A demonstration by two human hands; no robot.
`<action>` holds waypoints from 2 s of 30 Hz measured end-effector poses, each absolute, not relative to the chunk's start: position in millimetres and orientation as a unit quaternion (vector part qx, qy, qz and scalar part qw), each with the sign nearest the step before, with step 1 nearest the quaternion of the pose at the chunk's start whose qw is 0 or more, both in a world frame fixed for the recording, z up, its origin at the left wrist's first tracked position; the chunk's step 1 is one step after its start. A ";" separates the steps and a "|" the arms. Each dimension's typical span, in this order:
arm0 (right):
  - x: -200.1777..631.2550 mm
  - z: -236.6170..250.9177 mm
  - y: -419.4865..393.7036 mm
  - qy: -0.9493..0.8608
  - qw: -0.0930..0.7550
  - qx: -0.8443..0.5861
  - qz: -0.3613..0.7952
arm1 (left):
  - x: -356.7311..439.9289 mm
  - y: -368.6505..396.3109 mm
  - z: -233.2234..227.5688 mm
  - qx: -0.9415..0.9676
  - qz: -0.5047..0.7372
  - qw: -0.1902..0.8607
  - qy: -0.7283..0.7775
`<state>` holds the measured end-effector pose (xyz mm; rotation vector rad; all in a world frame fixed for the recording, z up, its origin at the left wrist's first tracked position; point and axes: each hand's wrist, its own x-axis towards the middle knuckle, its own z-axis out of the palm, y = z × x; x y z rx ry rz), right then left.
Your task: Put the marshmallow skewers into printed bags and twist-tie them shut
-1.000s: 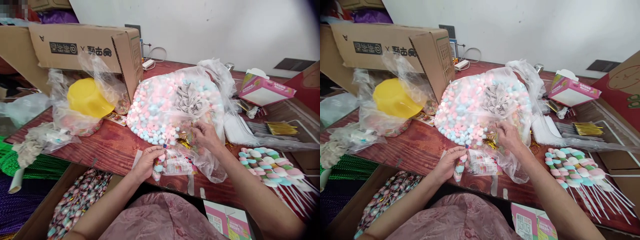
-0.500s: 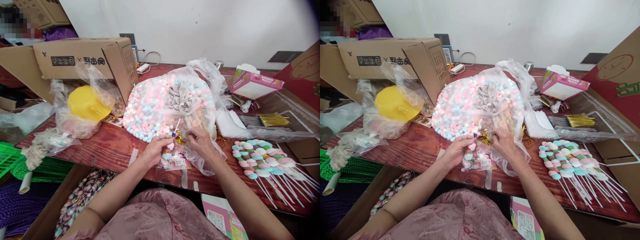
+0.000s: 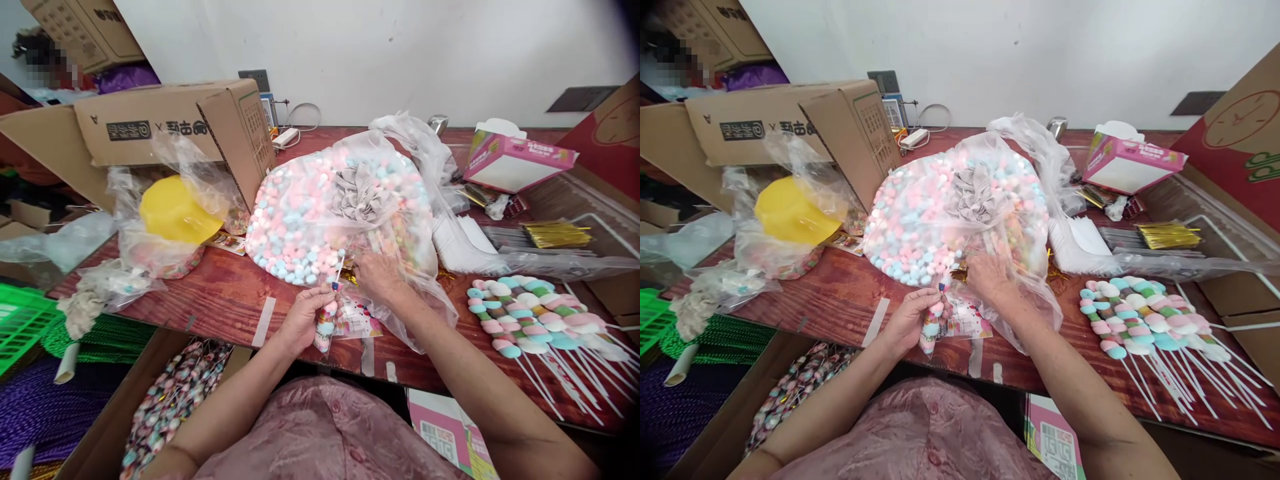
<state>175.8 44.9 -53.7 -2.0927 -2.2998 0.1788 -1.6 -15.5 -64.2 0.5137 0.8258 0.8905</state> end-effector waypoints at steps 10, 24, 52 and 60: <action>183.7 -65.8 47.1 -0.752 0.087 -0.651 0.056 | -11.3 -15.2 -73.0 0.222 0.409 0.795 0.390; 184.6 -54.0 -13.1 -0.539 0.605 -0.520 0.271 | 10.4 -8.4 -50.6 0.221 0.342 0.872 0.273; 218.5 -55.0 -74.1 -0.580 0.413 -0.444 0.544 | 8.8 -57.2 -49.8 0.764 0.371 0.464 0.252; 205.0 -61.0 -101.3 -0.560 0.587 -0.517 0.272 | 16.9 -57.2 -64.4 0.409 0.351 0.733 0.414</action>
